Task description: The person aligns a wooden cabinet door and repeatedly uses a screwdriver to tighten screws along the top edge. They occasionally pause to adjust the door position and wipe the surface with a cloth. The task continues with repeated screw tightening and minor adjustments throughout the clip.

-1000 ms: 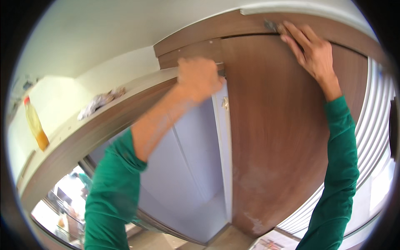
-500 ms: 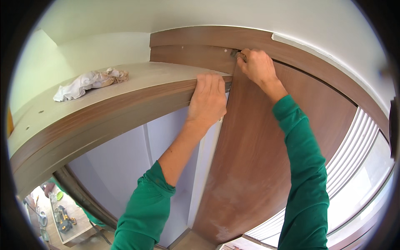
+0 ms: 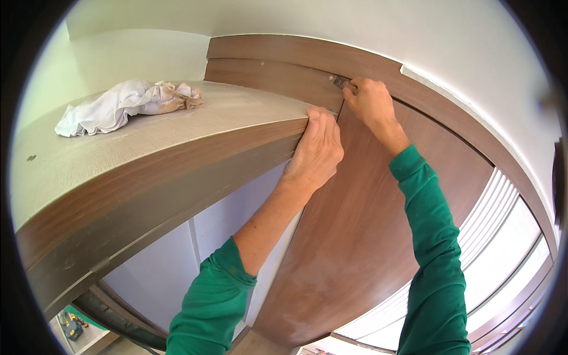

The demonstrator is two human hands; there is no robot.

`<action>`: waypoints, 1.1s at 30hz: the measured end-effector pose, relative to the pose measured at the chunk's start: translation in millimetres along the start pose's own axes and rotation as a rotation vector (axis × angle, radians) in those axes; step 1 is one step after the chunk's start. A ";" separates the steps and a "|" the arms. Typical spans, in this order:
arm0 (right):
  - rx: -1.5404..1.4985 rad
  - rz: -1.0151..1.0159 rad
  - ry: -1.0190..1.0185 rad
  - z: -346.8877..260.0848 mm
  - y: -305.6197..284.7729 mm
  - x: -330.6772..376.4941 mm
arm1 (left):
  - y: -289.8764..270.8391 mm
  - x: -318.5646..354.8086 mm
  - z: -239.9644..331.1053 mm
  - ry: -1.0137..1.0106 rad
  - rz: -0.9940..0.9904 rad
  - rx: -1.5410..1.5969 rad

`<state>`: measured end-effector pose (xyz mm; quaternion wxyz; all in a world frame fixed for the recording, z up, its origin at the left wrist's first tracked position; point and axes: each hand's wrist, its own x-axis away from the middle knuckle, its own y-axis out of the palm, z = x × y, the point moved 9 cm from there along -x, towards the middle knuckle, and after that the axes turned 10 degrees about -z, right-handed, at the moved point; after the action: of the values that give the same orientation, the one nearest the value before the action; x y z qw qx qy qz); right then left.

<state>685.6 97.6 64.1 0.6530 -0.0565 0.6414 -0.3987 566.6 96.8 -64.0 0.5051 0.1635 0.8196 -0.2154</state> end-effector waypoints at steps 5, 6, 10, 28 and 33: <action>0.066 -0.043 -0.008 -14.5 19.1 -33.2 | -2.2 -0.9 -0.4 0.000 0.029 0.037; 0.071 -0.051 -0.024 -19.7 23.1 -37.8 | -2.2 -0.5 -0.2 0.001 0.036 0.049; 0.029 -0.121 0.012 -22.9 12.8 -25.9 | 0.5 3.1 -3.4 0.015 0.012 0.053; 0.054 -0.103 -0.011 -45.4 55.3 -75.4 | -6.0 0.1 1.2 0.062 0.039 0.021; 0.019 -0.125 -0.043 -47.2 42.4 -55.6 | -5.3 1.8 -1.8 0.059 0.035 0.054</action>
<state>670.8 179.9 75.4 0.6410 -0.0988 0.6186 -0.4435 561.9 93.4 -63.9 0.4797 0.1977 0.8251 -0.2236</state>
